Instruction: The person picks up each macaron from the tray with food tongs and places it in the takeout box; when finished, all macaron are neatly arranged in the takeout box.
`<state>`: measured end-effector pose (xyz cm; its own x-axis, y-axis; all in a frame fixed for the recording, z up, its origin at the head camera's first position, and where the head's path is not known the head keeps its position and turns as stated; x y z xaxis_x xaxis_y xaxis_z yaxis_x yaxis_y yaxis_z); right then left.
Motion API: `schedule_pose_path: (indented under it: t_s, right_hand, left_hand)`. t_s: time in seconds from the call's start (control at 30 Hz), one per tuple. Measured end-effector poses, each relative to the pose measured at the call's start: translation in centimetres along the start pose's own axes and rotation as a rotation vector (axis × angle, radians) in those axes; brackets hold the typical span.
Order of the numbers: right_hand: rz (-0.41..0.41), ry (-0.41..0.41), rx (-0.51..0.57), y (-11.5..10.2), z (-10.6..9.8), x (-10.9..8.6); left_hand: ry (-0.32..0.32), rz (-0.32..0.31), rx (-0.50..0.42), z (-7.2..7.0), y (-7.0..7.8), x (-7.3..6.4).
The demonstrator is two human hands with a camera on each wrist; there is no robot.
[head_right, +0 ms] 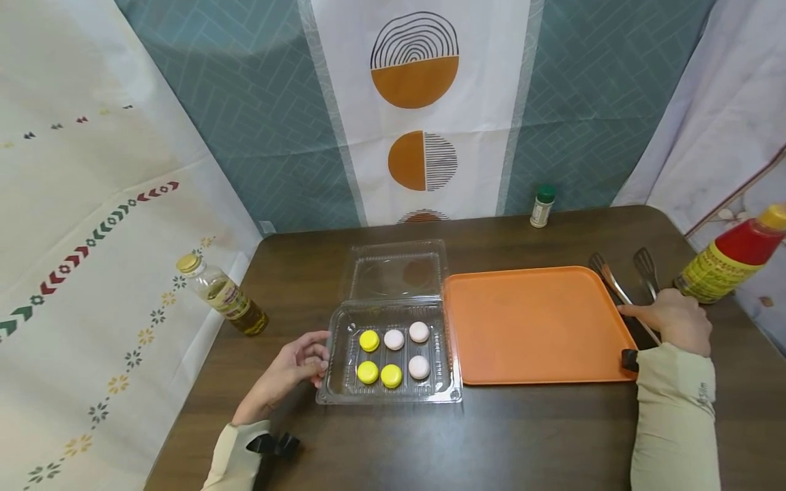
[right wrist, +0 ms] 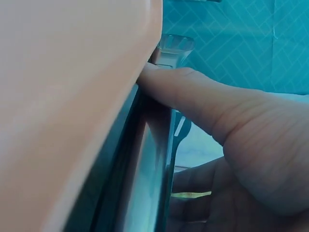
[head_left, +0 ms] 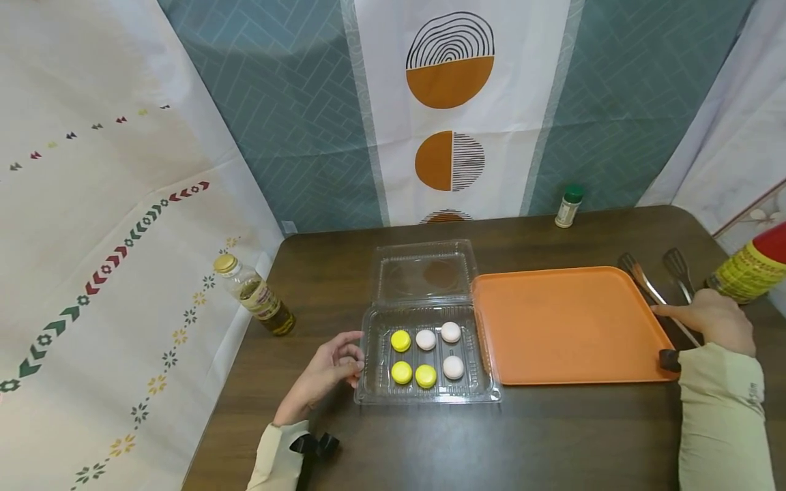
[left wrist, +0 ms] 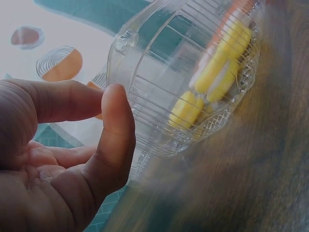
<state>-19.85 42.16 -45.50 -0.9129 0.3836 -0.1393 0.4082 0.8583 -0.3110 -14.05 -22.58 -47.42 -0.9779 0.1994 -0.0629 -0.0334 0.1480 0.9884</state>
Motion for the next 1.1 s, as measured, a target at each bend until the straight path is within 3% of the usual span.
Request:
schedule_pose_path:
  t_s: [0.17, 0.3, 0.37, 0.53, 0.67, 0.93, 1.1]
  right_hand:
    - [-0.019, 0.087, 0.004, -0.3, -0.4, -0.3]
    - [-0.039, 0.201, 0.021, -1.9, -0.8, -0.5]
    - [-0.101, 0.268, 0.053, -3.1, -0.8, -0.5]
    - [-0.268, 0.334, 0.151, -6.2, -0.8, -0.5]
    - [-0.328, 0.36, 0.197, -9.0, -0.9, -0.2]
    - [-0.43, 0.32, 0.351, -14.8, 0.6, -1.1]
    - [-0.525, 0.208, 0.418, -18.9, 2.4, -3.1]
  left_hand:
    - [-0.001, -0.009, -0.001, 0.2, 0.1, -0.1]
    - [-0.005, -0.006, -0.007, 0.4, 0.4, -0.3]
    - [0.0, 0.0, 0.003, 0.4, 0.5, -0.3]
    - [0.011, 0.015, 0.015, 0.3, 0.7, -0.1]
    - [0.009, 0.027, 0.003, 0.5, 0.9, 0.4]
    - [0.023, -0.009, 0.005, 0.4, 0.5, 0.3]
    - [0.014, -0.005, 0.006, 0.2, 0.3, -0.1]
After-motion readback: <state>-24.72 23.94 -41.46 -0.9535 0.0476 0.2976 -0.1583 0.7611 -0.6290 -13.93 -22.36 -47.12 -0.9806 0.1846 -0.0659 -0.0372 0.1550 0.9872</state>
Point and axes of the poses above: each hand's wrist, its own x-axis towards the middle knuckle, its own z-axis out of the palm, y = z × x, the point moved 2 cm from there along x, towards the middle knuckle, and after that the axes turned 13 degrees about y, right-handed, at the moved point
